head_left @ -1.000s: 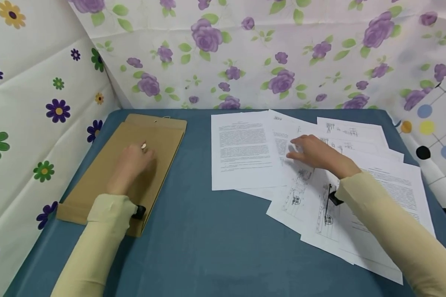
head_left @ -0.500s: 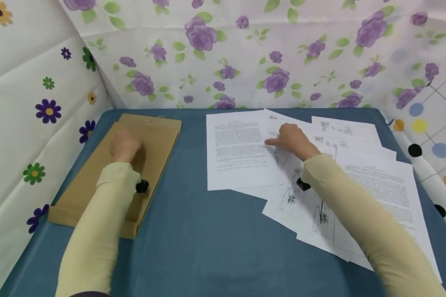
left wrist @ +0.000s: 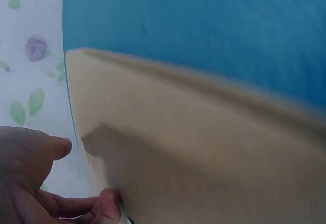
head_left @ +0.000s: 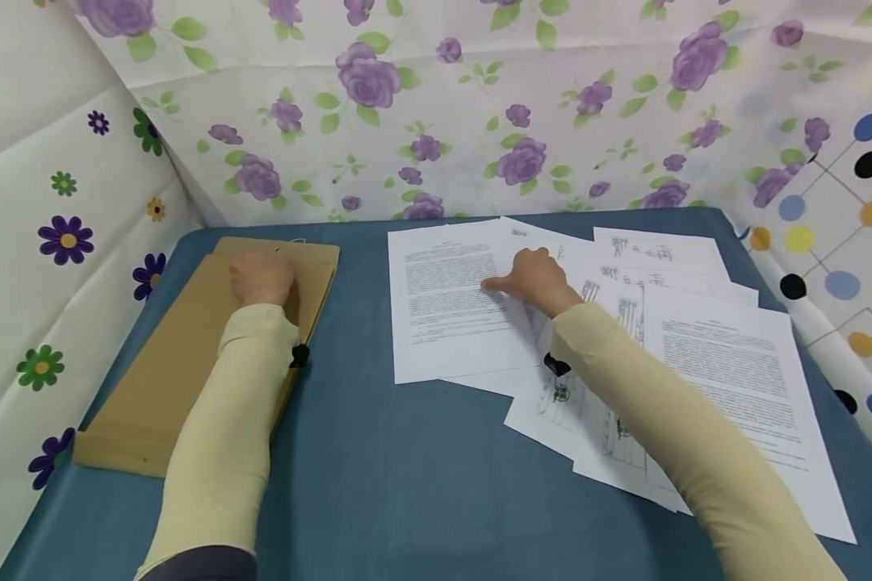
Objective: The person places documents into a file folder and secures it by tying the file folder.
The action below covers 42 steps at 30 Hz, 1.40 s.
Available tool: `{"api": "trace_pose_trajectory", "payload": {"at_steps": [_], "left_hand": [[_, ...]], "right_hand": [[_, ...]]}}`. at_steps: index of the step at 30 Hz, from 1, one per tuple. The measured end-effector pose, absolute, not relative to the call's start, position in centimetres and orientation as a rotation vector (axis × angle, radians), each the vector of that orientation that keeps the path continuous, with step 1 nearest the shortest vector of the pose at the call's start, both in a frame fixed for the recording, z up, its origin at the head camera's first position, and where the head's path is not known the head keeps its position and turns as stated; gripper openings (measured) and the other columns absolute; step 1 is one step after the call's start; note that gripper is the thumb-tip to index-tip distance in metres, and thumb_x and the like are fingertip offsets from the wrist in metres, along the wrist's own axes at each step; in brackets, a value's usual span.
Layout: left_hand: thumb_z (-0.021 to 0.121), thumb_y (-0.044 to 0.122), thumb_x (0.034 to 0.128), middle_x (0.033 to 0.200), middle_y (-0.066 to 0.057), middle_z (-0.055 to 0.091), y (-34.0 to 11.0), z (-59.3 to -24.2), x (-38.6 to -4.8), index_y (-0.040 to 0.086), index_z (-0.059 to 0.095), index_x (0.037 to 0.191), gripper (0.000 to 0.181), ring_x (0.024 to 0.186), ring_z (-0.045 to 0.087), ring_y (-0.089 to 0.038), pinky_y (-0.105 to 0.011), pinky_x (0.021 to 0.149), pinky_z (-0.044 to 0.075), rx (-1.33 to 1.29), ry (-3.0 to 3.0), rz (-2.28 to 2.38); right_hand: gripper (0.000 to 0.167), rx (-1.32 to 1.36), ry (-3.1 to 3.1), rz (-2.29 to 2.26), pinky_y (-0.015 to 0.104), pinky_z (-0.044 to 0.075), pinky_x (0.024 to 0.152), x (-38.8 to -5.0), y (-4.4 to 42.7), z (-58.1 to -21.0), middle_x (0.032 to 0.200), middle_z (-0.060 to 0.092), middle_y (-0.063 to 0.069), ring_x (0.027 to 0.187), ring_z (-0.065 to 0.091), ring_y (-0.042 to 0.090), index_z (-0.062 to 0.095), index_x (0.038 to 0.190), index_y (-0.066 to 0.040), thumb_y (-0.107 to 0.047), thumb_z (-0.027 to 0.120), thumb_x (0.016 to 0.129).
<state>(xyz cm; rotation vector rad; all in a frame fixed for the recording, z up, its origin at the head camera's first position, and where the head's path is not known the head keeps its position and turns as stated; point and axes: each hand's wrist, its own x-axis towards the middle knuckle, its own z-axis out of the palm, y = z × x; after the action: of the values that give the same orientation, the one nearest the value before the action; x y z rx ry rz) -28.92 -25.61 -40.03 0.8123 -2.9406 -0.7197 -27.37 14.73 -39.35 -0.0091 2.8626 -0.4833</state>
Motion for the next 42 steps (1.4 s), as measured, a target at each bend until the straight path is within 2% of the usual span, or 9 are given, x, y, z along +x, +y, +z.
{"api": "trace_pose_trajectory", "payload": {"at_steps": [6, 10, 12, 15, 22, 28, 32, 36, 42], "left_hand": [[0.033, 0.021, 0.0993, 0.133, -0.041, 0.042, -24.6, -40.4, -29.4, -0.027, 0.044, 0.134, 0.06, 0.118, 0.05, -0.049, -0.054, 0.099, 0.047, 0.892, -2.918, -0.773], [0.036, 0.026, 0.101, 0.126, -0.039, 0.046, -23.9, -40.6, -29.8, -0.023, 0.052, 0.128, 0.058, 0.11, 0.048, -0.044, -0.048, 0.084, 0.045, 0.874, -3.01, -0.596], [0.038, 0.028, 0.1009, 0.121, -0.038, 0.05, -23.7, -40.7, -30.0, -0.021, 0.056, 0.124, 0.057, 0.103, 0.045, -0.04, -0.045, 0.075, 0.038, 0.863, -3.038, -0.519], [0.037, 0.03, 0.1009, 0.12, -0.036, 0.05, -23.4, -40.7, -30.1, -0.02, 0.056, 0.125, 0.058, 0.098, 0.04, -0.037, -0.042, 0.071, 0.033, 0.918, -3.038, -0.516], [0.038, 0.031, 0.0962, 0.133, -0.038, 0.036, -22.8, -40.1, -30.4, -0.021, 0.045, 0.138, 0.067, 0.103, 0.035, -0.037, -0.041, 0.073, 0.038, 1.072, -2.986, -0.685], [0.035, 0.029, 0.0964, 0.118, -0.035, 0.052, -23.1, -39.8, -30.6, -0.017, 0.061, 0.118, 0.057, 0.09, 0.037, -0.034, -0.039, 0.069, 0.031, 0.87, -3.135, -0.468], [0.039, 0.032, 0.098, 0.124, -0.036, 0.057, -23.6, -39.2, -30.5, -0.015, 0.062, 0.12, 0.057, 0.106, 0.049, -0.042, -0.043, 0.077, 0.038, 0.757, -3.197, -0.407], [0.047, 0.037, 0.098, 0.134, -0.038, 0.052, -23.7, -38.7, -30.3, -0.019, 0.053, 0.133, 0.066, 0.12, 0.05, -0.048, -0.051, 0.092, 0.044, 0.766, -3.188, -0.488], [0.043, 0.028, 0.0985, 0.133, -0.036, 0.055, -23.9, -38.6, -30.1, -0.018, 0.058, 0.127, 0.056, 0.119, 0.054, -0.047, -0.049, 0.087, 0.049, 0.744, -3.191, -0.456]], "right_hand": [[0.075, 0.019, 2.877, -0.512, 0.055, 0.049, 0.09, -28.0, 13.5, -40.0, 0.12, 0.056, 0.03, 0.104, 0.053, 0.038, 0.068, 0.114, 0.009, -0.061, 0.074, 0.087], [0.074, 0.035, 2.891, -0.499, 0.056, 0.047, 0.092, -28.6, 13.0, -39.9, 0.119, 0.054, 0.031, 0.107, 0.052, 0.04, 0.068, 0.11, 0.009, -0.061, 0.073, 0.088], [0.075, 0.042, 2.887, -0.492, 0.056, 0.046, 0.094, -29.1, 12.8, -39.8, 0.12, 0.053, 0.031, 0.108, 0.052, 0.04, 0.067, 0.114, 0.01, -0.061, 0.072, 0.089], [0.078, 0.049, 2.891, -0.472, 0.056, 0.044, 0.097, -29.8, 12.5, -39.6, 0.12, 0.054, 0.03, 0.11, 0.052, 0.04, 0.066, 0.119, 0.01, -0.061, 0.072, 0.089], [0.073, 0.081, 2.905, -0.389, 0.055, 0.045, 0.097, -30.6, 11.7, -39.3, 0.116, 0.057, 0.026, 0.11, 0.053, 0.039, 0.067, 0.119, 0.006, -0.059, 0.074, 0.087], [0.064, 0.13, 2.893, -0.445, 0.053, 0.045, 0.096, -31.0, 11.7, -39.7, 0.108, 0.065, 0.018, 0.101, 0.059, 0.033, 0.068, 0.113, 0.001, -0.056, 0.077, 0.086], [0.067, 0.144, 2.88, -0.461, 0.052, 0.047, 0.095, -31.2, 11.8, -39.8, 0.108, 0.066, 0.018, 0.098, 0.061, 0.033, 0.066, 0.116, 0.002, -0.056, 0.078, 0.085], [0.074, 0.163, 2.869, -0.488, 0.052, 0.047, 0.095, -31.4, 12.0, -39.9, 0.113, 0.063, 0.019, 0.103, 0.059, 0.034, 0.061, 0.124, 0.005, -0.054, 0.081, 0.084], [0.081, 0.214, 2.828, -0.596, 0.053, 0.045, 0.098, -31.5, 11.9, -39.8, 0.116, 0.059, 0.02, 0.106, 0.058, 0.037, 0.051, 0.131, 0.007, -0.049, 0.084, 0.082]]}}
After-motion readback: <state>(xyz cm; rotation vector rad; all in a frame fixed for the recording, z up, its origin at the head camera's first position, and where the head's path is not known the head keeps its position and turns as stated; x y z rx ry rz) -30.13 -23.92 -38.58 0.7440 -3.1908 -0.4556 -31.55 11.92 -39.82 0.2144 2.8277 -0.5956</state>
